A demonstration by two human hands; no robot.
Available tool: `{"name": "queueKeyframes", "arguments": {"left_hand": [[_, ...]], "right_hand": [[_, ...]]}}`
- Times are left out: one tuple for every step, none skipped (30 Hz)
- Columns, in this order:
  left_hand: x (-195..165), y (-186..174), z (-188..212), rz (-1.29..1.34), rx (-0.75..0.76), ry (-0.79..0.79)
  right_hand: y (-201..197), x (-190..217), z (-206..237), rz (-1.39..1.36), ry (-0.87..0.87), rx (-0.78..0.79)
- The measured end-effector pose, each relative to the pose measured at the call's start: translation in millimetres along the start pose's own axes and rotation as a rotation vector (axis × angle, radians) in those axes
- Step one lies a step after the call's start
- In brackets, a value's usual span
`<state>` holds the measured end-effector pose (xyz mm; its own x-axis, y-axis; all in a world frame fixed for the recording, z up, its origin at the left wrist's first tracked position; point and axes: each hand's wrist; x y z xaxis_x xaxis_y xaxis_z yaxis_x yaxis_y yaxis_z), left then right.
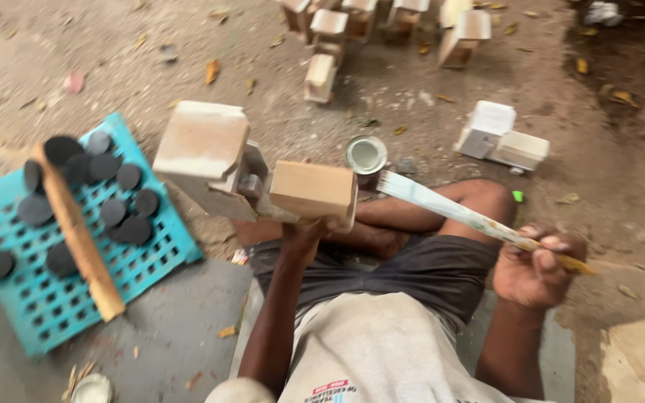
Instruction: The person sits on the ground and paints small wooden parts white using a paintbrush. They dip the brush into a paint can and apply the paint to the surfaces of the wooden pieces, turning them over to cover different sides.
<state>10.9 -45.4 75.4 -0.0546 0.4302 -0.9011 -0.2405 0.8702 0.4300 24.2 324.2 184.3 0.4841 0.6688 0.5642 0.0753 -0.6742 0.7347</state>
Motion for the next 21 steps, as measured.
{"name": "queueKeyframes", "arguments": {"left_hand": [[2,-4,0,-0.019,-0.023,0.079],[1,-7,-1,-0.098,-0.028,0.120],[-6,-6,-4,-0.153,-0.037,0.152],[-13,-4,-7,-0.177,-0.057,0.187],[-25,-1,-13,-0.167,-0.087,0.250],[-37,5,-20,-0.153,-0.126,0.327],[-50,11,-28,-0.136,-0.164,0.424],[-63,18,-36,-0.097,-0.178,0.553],[-72,23,-39,-0.071,-0.191,0.649],[-78,30,-40,-0.042,-0.189,0.736],[-82,34,-40,-0.036,-0.192,0.660],[-81,36,-36,-0.020,-0.191,0.557],[-79,38,-34,0.041,-0.184,0.347],[-76,41,-36,0.071,-0.216,0.401],[-72,44,-41,0.099,-0.246,0.455],[-70,45,-45,0.127,-0.276,0.507],[-68,46,-48,0.078,-0.312,0.544],[-68,47,-54,0.038,-0.331,0.597],[-69,49,-57,0.015,-0.346,0.611],[-71,51,-59,-0.013,-0.352,0.636],[-73,52,-59,-0.031,-0.347,0.651]], "right_hand": [[0,-2,3,-0.017,0.014,0.003],[-1,-4,7,-0.034,0.028,0.006],[2,-5,8,-0.057,0.036,0.012],[4,-6,10,-0.051,0.031,0.042],[9,-7,12,-0.045,0.026,0.072],[14,-7,14,-0.012,0.006,0.126],[22,-8,14,0.016,-0.012,0.170],[30,-9,14,0.042,-0.031,0.214],[38,-9,15,0.068,-0.041,0.244],[48,-9,18,0.094,-0.051,0.274],[58,-10,23,0.134,-0.049,0.310],[68,-11,30,0.176,-0.048,0.346],[78,-13,36,0.220,-0.048,0.381],[87,-13,42,0.228,0.016,0.374],[98,-13,51,0.235,0.078,0.364],[107,-14,57,0.242,0.141,0.352],[115,-16,60,0.239,0.170,0.349],[123,-17,62,0.236,0.197,0.344],[130,-19,61,0.232,0.223,0.342],[136,-20,60,0.244,0.211,0.339],[141,-22,60,0.257,0.203,0.335]]}}
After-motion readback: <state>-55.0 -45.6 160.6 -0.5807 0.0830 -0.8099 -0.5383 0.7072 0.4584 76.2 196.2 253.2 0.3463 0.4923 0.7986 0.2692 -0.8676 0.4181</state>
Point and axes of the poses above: each hand's wrist, its own z-axis away from the middle knuckle, its own y-axis out of the palm, x = y × z, and after that the axes turned 7 degrees about -x, right-handed
